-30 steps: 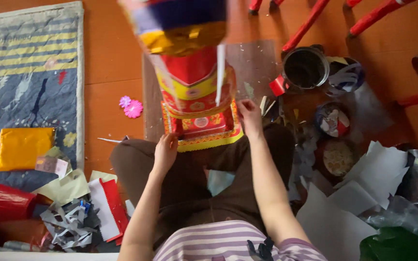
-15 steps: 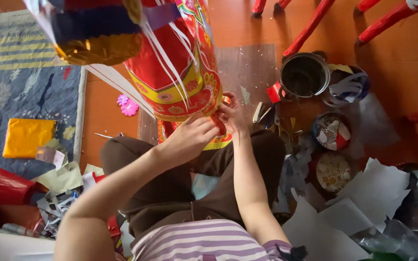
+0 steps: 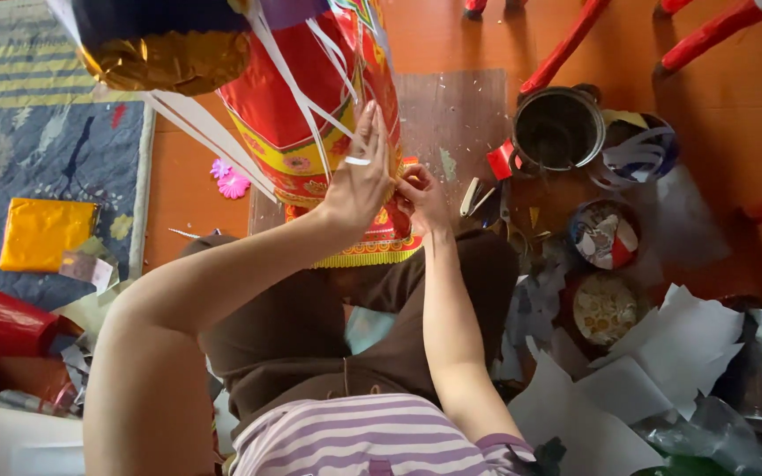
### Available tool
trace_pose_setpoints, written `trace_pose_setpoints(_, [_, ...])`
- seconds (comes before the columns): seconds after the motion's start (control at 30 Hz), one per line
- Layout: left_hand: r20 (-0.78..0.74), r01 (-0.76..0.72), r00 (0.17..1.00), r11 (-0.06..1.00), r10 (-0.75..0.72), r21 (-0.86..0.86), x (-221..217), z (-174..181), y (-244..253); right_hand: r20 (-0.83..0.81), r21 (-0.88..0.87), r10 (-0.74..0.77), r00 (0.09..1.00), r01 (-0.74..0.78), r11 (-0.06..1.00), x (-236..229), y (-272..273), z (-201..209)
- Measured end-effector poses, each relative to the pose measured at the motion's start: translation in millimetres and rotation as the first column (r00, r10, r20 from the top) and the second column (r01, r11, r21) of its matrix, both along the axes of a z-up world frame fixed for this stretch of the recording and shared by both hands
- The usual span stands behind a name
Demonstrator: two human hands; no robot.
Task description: Decorating a large red paper horse with yellow and red patterned paper panels
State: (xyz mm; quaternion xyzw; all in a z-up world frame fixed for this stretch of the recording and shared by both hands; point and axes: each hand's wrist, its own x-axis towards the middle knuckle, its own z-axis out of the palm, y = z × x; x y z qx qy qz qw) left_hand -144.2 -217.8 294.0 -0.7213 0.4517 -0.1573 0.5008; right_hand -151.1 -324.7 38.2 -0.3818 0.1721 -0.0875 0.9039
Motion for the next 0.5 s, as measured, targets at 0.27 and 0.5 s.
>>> trace_pose_setpoints(0.27, [-0.091,-0.12,0.986,0.974,0.14,0.192,-9,-33,-16,-0.083,-0.015,-0.013,0.996,0.012,1.0,1,4,3])
trace_pose_setpoints(0.5, [-0.393,0.197,0.796,0.811,-0.46,-0.551,-8,-206,15,-0.032,-0.378,-0.133,0.991,0.111,0.919,-3,7,1])
